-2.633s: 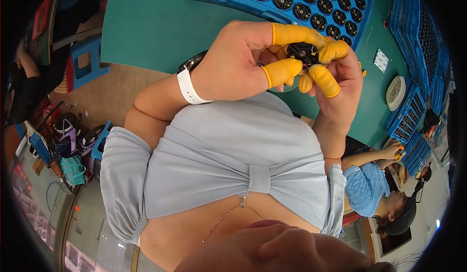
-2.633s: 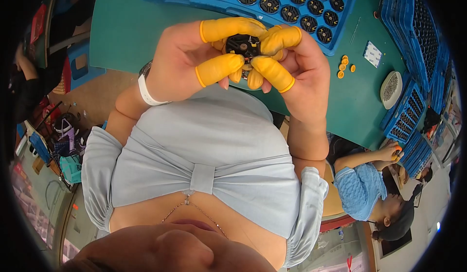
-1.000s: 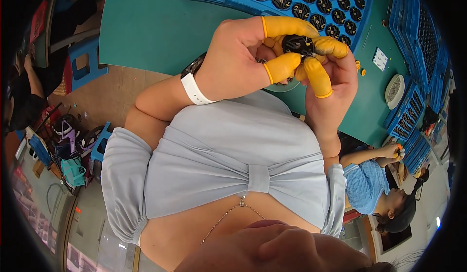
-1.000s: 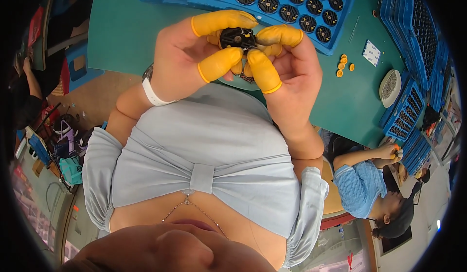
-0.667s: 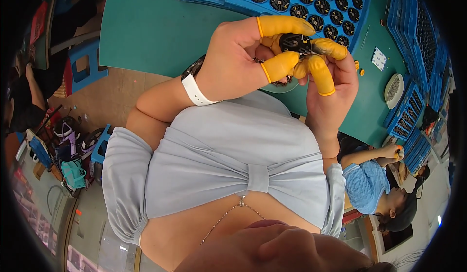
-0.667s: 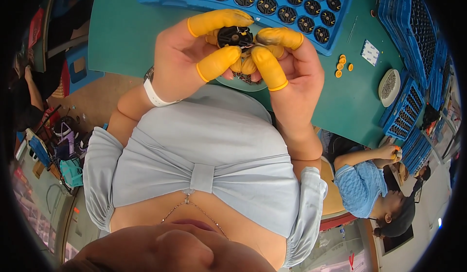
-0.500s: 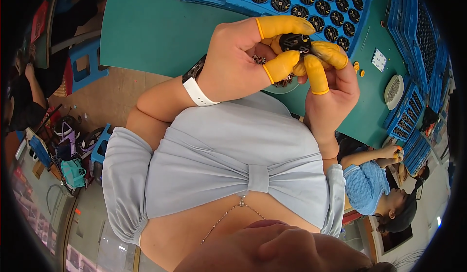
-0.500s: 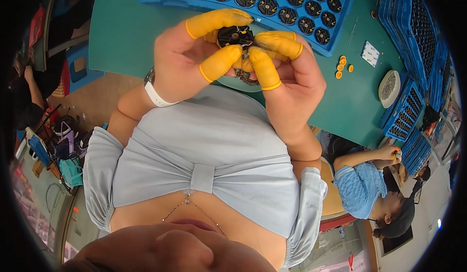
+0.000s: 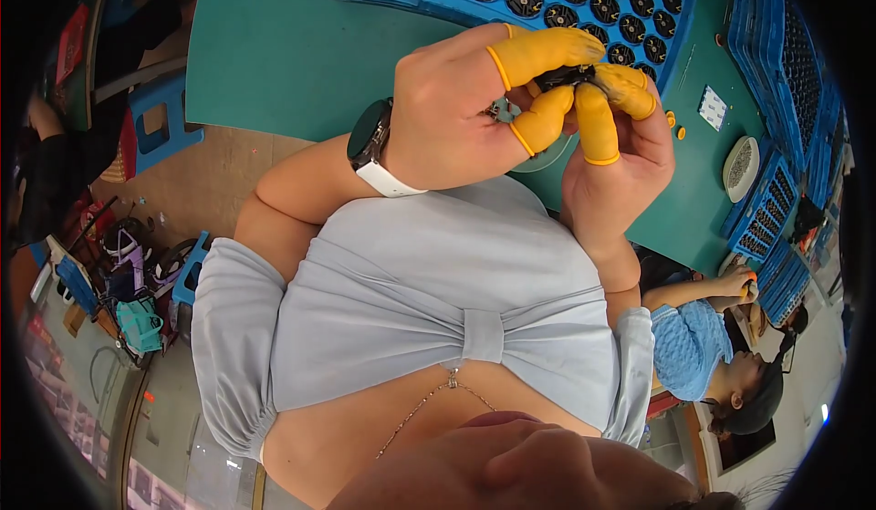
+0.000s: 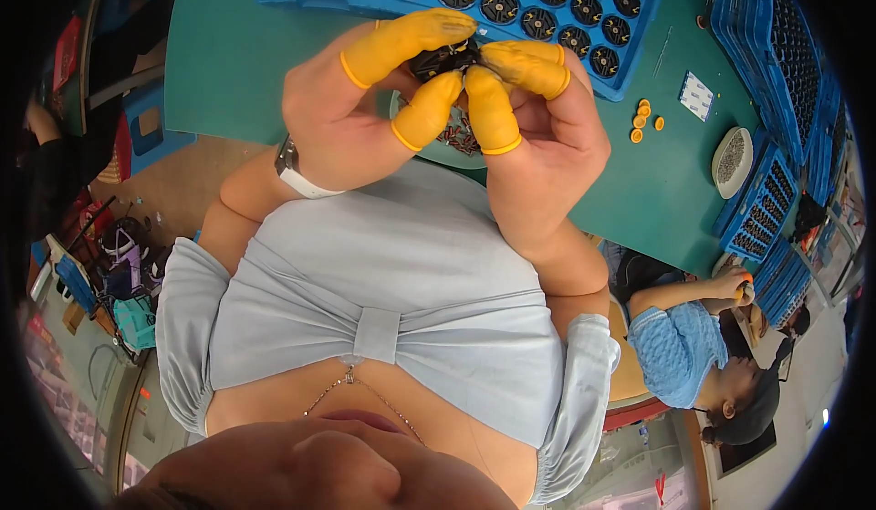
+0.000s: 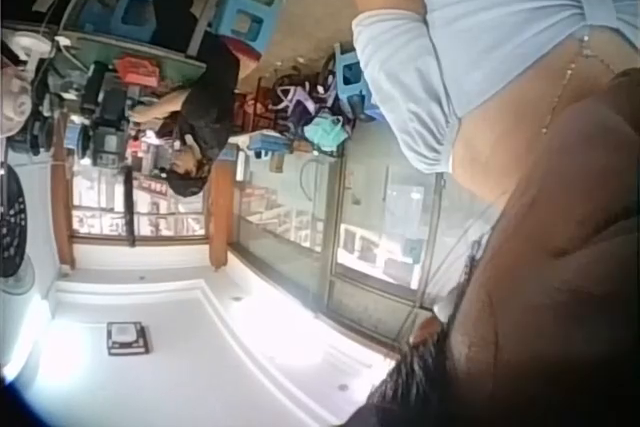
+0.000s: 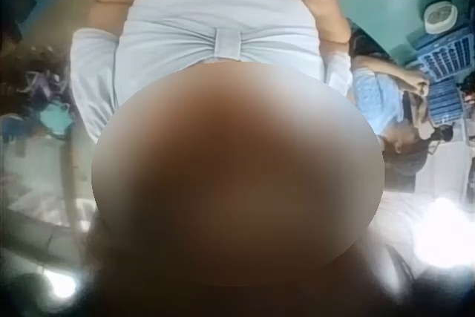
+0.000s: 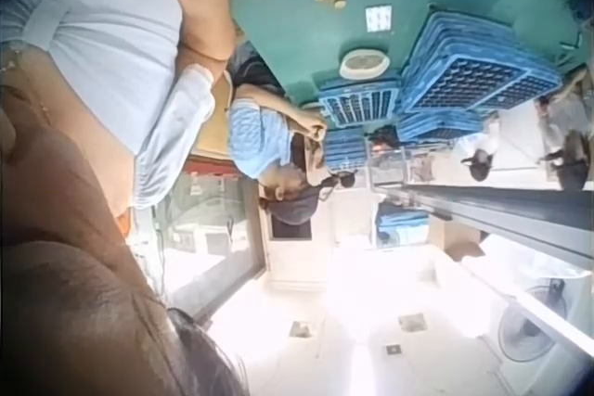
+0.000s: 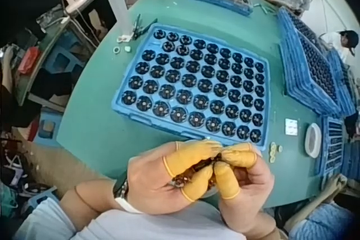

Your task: The person assembles small electronic components by hand at a manual assembly station, taking small parts from a plastic tray.

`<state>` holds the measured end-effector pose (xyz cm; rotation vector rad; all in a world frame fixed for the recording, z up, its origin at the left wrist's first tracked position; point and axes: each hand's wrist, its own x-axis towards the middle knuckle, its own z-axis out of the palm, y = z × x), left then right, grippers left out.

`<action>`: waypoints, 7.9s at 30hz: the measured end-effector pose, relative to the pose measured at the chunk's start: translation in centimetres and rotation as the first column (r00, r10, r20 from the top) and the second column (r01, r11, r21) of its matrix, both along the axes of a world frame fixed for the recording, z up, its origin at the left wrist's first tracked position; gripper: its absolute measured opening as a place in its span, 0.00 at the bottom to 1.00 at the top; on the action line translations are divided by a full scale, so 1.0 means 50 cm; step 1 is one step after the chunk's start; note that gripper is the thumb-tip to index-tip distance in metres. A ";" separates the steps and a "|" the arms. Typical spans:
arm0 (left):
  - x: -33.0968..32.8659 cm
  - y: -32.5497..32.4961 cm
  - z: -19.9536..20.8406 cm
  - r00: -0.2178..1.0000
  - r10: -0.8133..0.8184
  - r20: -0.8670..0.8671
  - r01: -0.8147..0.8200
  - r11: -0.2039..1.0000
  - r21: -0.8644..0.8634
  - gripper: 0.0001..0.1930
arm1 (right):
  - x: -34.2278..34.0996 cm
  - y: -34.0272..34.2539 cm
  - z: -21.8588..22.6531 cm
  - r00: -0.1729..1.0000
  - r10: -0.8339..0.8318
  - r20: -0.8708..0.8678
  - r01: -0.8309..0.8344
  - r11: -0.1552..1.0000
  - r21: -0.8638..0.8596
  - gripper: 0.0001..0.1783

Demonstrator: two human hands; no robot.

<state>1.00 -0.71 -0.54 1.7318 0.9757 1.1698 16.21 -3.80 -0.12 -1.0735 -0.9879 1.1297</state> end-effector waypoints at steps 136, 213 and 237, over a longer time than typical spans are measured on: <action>-0.029 -0.001 -0.017 0.802 -0.146 0.580 0.501 0.693 -0.518 0.23 | 0.035 0.004 0.042 0.735 0.042 0.677 -0.197 0.968 0.154 0.14; -0.022 0.017 0.011 0.789 -0.171 0.590 0.540 0.650 -0.535 0.20 | 0.059 0.017 0.037 0.590 -0.142 0.795 -0.273 0.892 0.361 0.12; -0.012 0.022 0.011 0.729 -0.227 0.646 0.640 0.563 -0.524 0.18 | 0.097 0.031 -0.009 0.867 0.413 -0.277 -0.456 0.883 -0.111 0.17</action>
